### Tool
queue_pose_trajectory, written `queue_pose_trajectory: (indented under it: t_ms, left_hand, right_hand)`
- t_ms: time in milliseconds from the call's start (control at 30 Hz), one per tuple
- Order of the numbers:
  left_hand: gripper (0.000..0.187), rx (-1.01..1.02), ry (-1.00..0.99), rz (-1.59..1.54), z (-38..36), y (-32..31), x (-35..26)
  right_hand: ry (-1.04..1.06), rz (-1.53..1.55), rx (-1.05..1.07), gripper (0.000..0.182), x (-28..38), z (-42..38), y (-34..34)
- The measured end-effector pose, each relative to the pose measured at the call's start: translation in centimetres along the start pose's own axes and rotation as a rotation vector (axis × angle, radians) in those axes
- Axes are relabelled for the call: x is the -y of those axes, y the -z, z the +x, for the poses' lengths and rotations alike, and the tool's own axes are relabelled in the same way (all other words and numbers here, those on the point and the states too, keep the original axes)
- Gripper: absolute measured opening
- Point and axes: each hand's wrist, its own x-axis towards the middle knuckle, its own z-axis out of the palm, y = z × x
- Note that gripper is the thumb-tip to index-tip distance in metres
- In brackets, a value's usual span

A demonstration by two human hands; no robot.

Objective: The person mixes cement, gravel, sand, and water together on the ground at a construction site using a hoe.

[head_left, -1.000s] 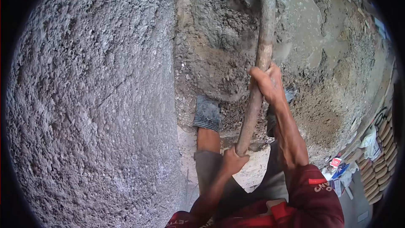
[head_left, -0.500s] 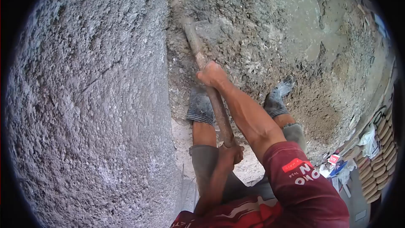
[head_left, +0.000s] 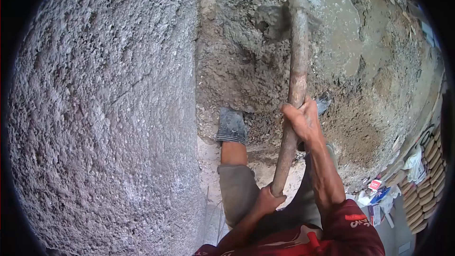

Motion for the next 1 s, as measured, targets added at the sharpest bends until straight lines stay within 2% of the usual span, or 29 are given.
queue_pose_trajectory:
  t_ms: [33, 67, 100, 133, 233, 300, 333, 367, 400, 433, 500, 533, 567, 600, 667, 700, 800, 833, 900, 933, 1000]
  left_hand:
    - [0.029, -0.037, -0.108, 0.035, 3.0, 2.7, -1.5]
    - [0.031, -0.053, -0.116, 0.063, 5.4, 6.1, -5.2]
    - [0.034, -0.102, -0.248, 0.034, 8.8, 8.6, -4.8]
    - [0.033, -0.097, -0.242, 0.019, 10.9, 11.3, -6.8]
    - [0.028, -0.048, -0.121, -0.063, 14.1, 16.7, -11.4]
    - [0.023, -0.146, -0.047, -0.198, 15.0, 17.8, -11.5]
    - [0.023, -0.144, -0.028, -0.182, 14.9, 17.3, -9.8]
    - [0.022, -0.163, 0.037, -0.276, 14.4, 16.2, -6.9]
    - [0.021, -0.183, 0.094, -0.379, 13.6, 15.1, -4.8]
    - [0.02, -0.182, 0.11, -0.485, 12.3, 14.3, -3.8]
    - [0.016, -0.174, 0.154, -0.585, 9.0, 11.3, -2.8]
    - [0.013, -0.173, 0.167, -0.571, 7.7, 9.1, -2.7]
    - [0.012, -0.15, 0.194, -0.491, 6.9, 6.6, -0.9]
    - [0.01, -0.127, 0.228, -0.403, 5.7, 4.1, 1.0]
    - [0.016, -0.105, 0.319, -0.417, 3.0, 0.5, 1.4]
    - [0.016, -0.082, 0.326, -0.379, 1.5, -0.8, 1.5]
    - [0.019, -0.047, 0.395, -0.213, -2.5, -4.9, 3.9]
    - [0.019, -0.036, 0.377, -0.2, -3.4, -6.0, 5.0]
    - [0.027, -0.091, 0.207, -0.024, -4.2, -8.2, 6.7]
    - [0.027, -0.081, 0.209, -0.035, -2.9, -8.3, 5.9]
    - [0.035, -0.079, 0.05, 0.179, 1.8, -6.2, 2.9]
  right_hand:
    - [0.071, -0.014, -0.025, 0.032, 2.0, 2.4, -0.6]
    - [0.146, -0.029, -0.05, 0.029, 3.6, 5.4, -1.4]
    - [0.179, -0.054, -0.147, 0.027, 4.1, 9.3, -2.6]
    - [0.289, 0.008, -0.12, 0.033, 6.0, 11.8, -4.0]
    - [0.211, 0.093, -0.094, 0.034, 7.2, 21.3, -9.3]
    - [0.07, 0.031, -0.051, 0.042, 5.5, 24.2, -13.6]
    - [0.013, -0.209, 0.017, 0.054, 4.3, 24.7, -15.2]
    - [0.012, -0.426, 0.034, 0.055, 3.0, 23.5, -16.8]
    - [-0.003, -0.518, 0.071, 0.057, 0.9, 23.1, -18.4]
    - [-0.05, -0.486, 0.099, 0.059, -0.2, 21.5, -18.7]
    - [-0.136, -0.421, 0.2, 0.06, -2.6, 18.7, -17.0]
    - [-0.125, -0.404, 0.14, 0.055, -4.1, 16.9, -15.8]
    - [-0.076, -0.449, 0.127, 0.052, -6.6, 15.6, -14.7]
    - [-0.124, -0.332, 0.183, 0.05, -10.4, 14.8, -13.8]
    - [-0.116, -0.42, 0.145, 0.045, -9.9, 8.9, -10.0]
    - [-0.094, -0.31, 0.122, 0.043, -12.8, 7.6, -9.5]
    - [-0.034, -0.095, 0.136, 0.035, -13.0, 1.2, -4.3]
    - [0.002, -0.025, 0.118, 0.035, -11.6, -0.8, -2.1]
    - [0.043, 0.008, 0.086, 0.036, -9.5, -2.2, 1.9]
    - [0.071, 0.04, 0.084, 0.036, -8.7, -2.9, 3.5]
    - [0.084, 0.095, -0.071, 0.033, -6.0, -0.9, 6.5]
